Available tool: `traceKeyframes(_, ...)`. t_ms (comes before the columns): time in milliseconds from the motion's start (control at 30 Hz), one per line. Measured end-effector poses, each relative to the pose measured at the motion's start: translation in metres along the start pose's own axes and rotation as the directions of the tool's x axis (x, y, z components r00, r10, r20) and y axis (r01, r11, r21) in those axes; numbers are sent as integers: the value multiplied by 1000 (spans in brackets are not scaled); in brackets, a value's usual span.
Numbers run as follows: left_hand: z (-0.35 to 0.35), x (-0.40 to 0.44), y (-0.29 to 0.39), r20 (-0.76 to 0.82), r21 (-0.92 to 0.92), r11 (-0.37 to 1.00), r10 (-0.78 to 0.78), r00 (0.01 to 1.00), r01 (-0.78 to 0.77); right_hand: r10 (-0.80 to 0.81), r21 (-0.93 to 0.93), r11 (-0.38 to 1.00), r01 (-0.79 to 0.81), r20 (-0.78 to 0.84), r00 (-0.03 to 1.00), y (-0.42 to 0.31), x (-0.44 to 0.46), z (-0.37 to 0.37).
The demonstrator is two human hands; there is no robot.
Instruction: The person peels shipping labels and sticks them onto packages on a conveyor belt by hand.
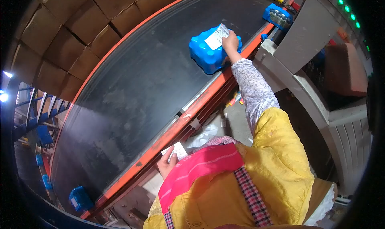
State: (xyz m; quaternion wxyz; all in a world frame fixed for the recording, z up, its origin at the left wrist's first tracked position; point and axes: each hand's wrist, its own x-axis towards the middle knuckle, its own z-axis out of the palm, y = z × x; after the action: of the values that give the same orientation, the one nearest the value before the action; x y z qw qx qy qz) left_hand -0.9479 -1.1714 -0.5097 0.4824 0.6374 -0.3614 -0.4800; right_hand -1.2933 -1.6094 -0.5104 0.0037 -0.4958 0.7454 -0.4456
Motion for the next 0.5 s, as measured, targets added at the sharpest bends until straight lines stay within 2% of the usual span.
traceKeyframes(167, -4, -3, -1, -3, -17, 999, -42, 999, 41, -88, -126, 987, 103, 120, 989, -30, -52, 5)
traceKeyframes(233, -6, -3, 1, 0, -10, 999, -34, 999, 34, -196, -149, 963, 224, 181, 964, -52, -79, -6)
traceKeyframes(267, -8, -4, 0, 2, 4, 1000, -25, 1000, 25, -281, -387, 861, 329, 177, 943, -60, -94, -8)
traceKeyframes(367, -15, -5, -6, 0, 46, 998, -42, 999, 42, -519, -456, 621, 637, 370, 770, -66, -114, 0)
traceKeyframes(433, -19, -6, -7, 14, 57, 998, -41, 999, 40, -485, -133, 737, 662, 578, 656, -72, -142, 22)
traceKeyframes(500, -21, -6, -12, 25, 31, 999, -34, 999, 33, -535, -50, 725, 687, 588, 607, -89, -173, 18)
